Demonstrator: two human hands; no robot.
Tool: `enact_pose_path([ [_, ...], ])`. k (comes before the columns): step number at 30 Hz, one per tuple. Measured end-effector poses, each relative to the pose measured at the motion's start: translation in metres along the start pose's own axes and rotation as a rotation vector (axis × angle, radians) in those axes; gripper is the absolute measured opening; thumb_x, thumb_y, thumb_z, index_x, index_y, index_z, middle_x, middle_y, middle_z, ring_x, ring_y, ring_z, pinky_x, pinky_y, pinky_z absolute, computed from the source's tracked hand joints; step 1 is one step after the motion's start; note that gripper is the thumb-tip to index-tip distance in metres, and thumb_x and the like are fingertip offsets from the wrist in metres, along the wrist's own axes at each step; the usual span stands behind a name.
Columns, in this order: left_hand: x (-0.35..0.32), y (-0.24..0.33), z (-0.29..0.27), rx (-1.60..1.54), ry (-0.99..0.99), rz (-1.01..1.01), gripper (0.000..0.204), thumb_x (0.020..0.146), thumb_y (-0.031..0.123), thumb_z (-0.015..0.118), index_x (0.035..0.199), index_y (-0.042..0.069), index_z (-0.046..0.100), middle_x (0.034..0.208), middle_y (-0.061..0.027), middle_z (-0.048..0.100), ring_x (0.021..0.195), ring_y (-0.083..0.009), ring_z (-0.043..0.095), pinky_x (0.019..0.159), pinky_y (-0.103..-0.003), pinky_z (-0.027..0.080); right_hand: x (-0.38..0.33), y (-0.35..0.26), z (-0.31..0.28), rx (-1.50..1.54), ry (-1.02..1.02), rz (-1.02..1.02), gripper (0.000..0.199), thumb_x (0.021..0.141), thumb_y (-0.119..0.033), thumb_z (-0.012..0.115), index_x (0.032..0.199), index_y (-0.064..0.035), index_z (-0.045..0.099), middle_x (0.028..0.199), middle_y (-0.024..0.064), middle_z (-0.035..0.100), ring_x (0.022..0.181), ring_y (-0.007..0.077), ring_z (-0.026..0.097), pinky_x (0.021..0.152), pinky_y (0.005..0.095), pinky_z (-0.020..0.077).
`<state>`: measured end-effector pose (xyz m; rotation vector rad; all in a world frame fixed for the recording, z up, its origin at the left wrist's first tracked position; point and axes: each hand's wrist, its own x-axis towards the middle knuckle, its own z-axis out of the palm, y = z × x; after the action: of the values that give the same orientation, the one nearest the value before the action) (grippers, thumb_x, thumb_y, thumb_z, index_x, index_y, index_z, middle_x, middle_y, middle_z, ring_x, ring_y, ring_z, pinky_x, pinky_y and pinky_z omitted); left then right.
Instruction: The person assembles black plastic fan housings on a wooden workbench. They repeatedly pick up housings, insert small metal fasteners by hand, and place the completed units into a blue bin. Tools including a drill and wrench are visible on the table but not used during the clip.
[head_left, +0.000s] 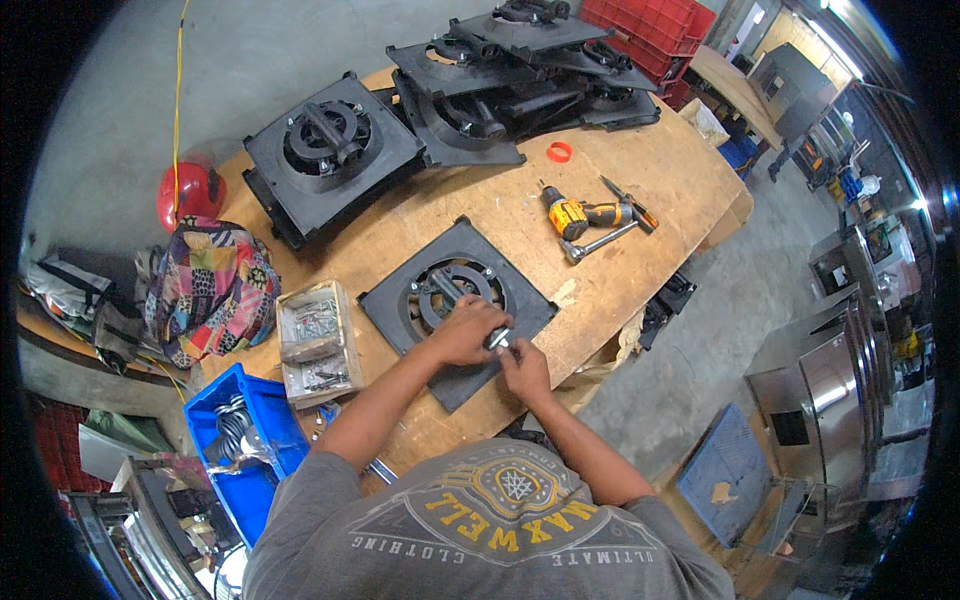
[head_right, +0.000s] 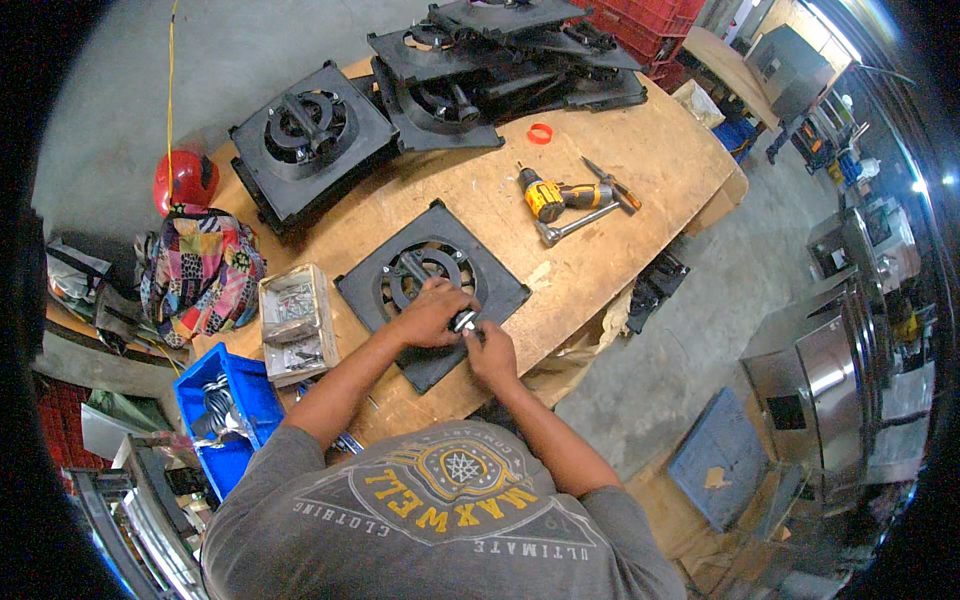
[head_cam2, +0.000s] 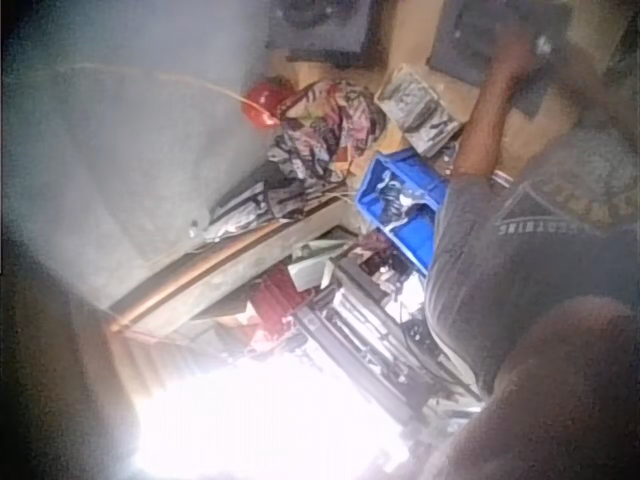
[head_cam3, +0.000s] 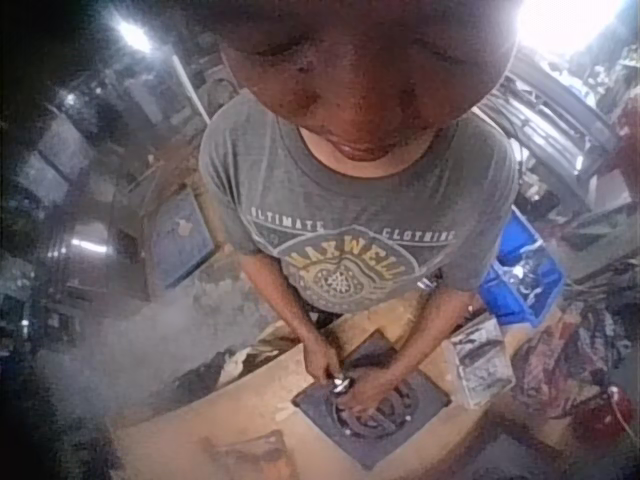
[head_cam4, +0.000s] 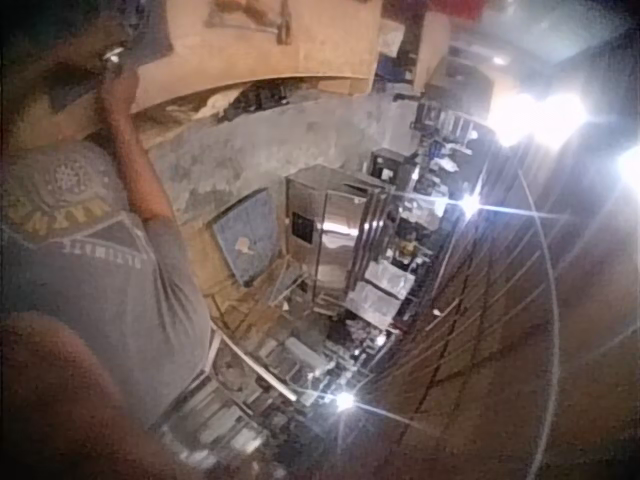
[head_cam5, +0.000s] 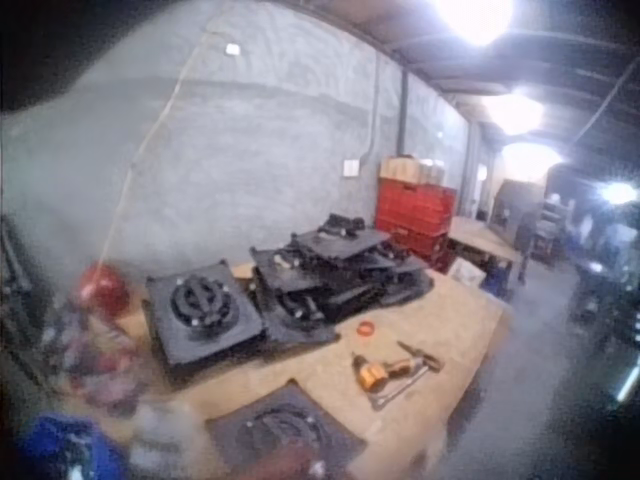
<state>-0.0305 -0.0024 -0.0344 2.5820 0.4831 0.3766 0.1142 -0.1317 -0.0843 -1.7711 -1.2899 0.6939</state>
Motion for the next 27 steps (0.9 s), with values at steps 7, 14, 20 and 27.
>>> enact_pose_path([
  [7,0.000,0.003,-0.002,0.040,-0.002,-0.011,0.059,0.067,0.021,0.082,0.121,0.013,0.062,0.118,-0.0093,0.066,0.116,-0.0291,0.055,0.111,-0.046,0.030,0.001,0.008,-0.001,1.200,-0.460,0.810,0.032,0.096,-0.038,0.063,0.091,-0.0074,0.065,0.074,0.0019,0.063,0.059,0.0130,0.058,0.051,0.0283,0.0433],
  [14,-0.001,0.002,-0.002,-0.012,-0.020,-0.026,0.057,0.069,0.022,0.082,0.121,0.013,0.062,0.117,-0.0089,0.066,0.117,-0.0293,0.055,0.110,-0.047,0.030,-0.006,0.000,-0.014,-0.042,-0.012,-0.087,0.031,0.091,-0.034,0.067,0.101,-0.0045,0.064,0.084,0.0119,0.067,0.067,0.0275,0.064,0.063,0.0417,0.0507],
  [20,-0.001,0.002,-0.002,-0.012,0.016,-0.007,0.054,0.071,0.023,0.081,0.120,0.013,0.062,0.114,-0.0095,0.065,0.116,-0.0300,0.054,0.109,-0.048,0.030,0.003,-0.007,-0.017,-0.437,0.044,-0.328,0.024,0.089,-0.026,0.067,0.101,-0.0048,0.065,0.085,0.0121,0.065,0.064,0.0309,0.062,0.062,0.0429,0.0497],
  [27,-0.001,0.004,-0.001,0.018,-0.001,-0.014,0.054,0.072,0.022,0.079,0.122,0.012,0.060,0.116,-0.0107,0.064,0.117,-0.0304,0.054,0.109,-0.048,0.030,0.020,0.002,-0.012,0.685,-0.351,0.592,0.035,0.099,-0.035,0.054,0.097,-0.0025,0.064,0.078,0.0168,0.063,0.069,0.0314,0.063,0.064,0.0426,0.0501],
])
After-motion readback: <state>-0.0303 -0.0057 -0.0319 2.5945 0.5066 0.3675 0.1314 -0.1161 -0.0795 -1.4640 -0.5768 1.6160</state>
